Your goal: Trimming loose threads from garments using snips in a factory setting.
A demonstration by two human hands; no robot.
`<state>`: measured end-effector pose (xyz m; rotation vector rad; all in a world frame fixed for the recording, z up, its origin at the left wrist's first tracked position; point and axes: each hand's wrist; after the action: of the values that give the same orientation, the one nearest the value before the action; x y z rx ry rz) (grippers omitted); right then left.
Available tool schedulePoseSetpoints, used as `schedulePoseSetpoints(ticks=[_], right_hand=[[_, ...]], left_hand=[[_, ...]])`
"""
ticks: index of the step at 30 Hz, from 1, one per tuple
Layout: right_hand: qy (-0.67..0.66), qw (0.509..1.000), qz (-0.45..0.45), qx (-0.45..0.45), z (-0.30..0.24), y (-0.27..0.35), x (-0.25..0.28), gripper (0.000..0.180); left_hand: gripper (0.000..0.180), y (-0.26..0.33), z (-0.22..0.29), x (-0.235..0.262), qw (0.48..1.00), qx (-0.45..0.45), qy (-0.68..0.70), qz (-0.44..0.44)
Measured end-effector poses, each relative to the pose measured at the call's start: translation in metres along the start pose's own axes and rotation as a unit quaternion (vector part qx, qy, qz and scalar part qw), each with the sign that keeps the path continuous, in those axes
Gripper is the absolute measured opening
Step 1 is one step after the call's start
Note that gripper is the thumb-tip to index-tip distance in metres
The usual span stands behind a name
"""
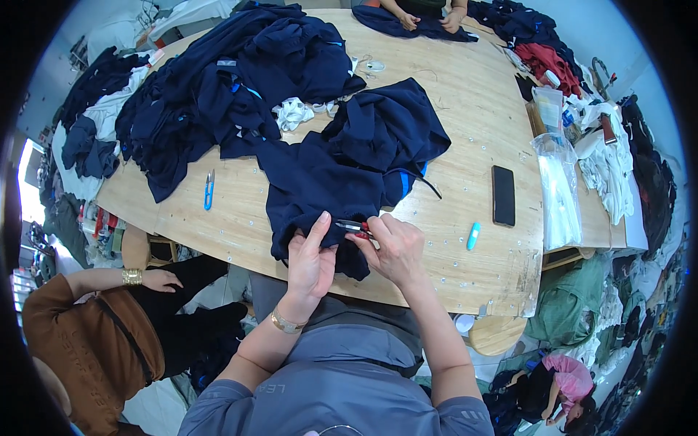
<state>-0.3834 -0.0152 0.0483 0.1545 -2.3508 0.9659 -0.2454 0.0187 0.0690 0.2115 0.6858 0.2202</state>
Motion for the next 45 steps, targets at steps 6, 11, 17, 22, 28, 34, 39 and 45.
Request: schedulePoseSetpoints(ticks=[6, 11, 17, 22, 28, 34, 39, 45], right_hand=[[-0.246, 0.945, 0.087, -0.197, -0.007, 0.011, -0.004, 0.028], [-0.296, 0.930, 0.099, -0.192, -0.015, 0.007, -0.010, 0.031], [-0.182, 0.974, 0.054, -0.119, -0.011, 0.002, -0.010, 0.034], [-0.036, 0.999, 0.028, -0.026, 0.004, 0.006, -0.004, 0.035], [0.010, 1.000, 0.006, 0.016, 0.003, 0.001, 0.000, 0.035], [-0.011, 0.999, 0.021, 0.022, 0.006, 0.001, -0.001, 0.034], [-0.260, 0.942, 0.110, -0.180, -0.011, 0.004, -0.003, 0.028], [-0.313, 0.916, 0.087, -0.236, -0.029, -0.006, -0.020, 0.017]], left_hand=[[0.034, -0.002, -0.001, 0.001, 1.000, -0.011, -0.002, 0.008], [0.032, -0.002, -0.003, 0.001, 1.000, -0.004, -0.008, 0.020], [0.029, -0.003, -0.004, 0.003, 1.000, -0.015, -0.001, 0.023], [0.029, -0.004, -0.001, 0.006, 1.000, -0.011, 0.000, 0.020], [0.030, -0.002, -0.003, 0.006, 1.000, -0.018, -0.007, 0.004], [0.030, 0.000, -0.002, 0.001, 0.999, -0.043, -0.026, 0.011], [0.031, -0.002, -0.008, 0.003, 0.997, -0.065, -0.036, 0.037], [0.031, 0.001, -0.018, 0.000, 0.993, -0.096, -0.055, 0.051]])
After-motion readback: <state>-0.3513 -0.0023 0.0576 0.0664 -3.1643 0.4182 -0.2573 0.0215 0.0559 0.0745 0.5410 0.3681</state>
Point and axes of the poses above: each hand's wrist, its own y-axis away from the middle knuckle, its own x-axis out of the back of the hand, z = x × y, and after that the axes turned 15 degrees about -y, right-handed
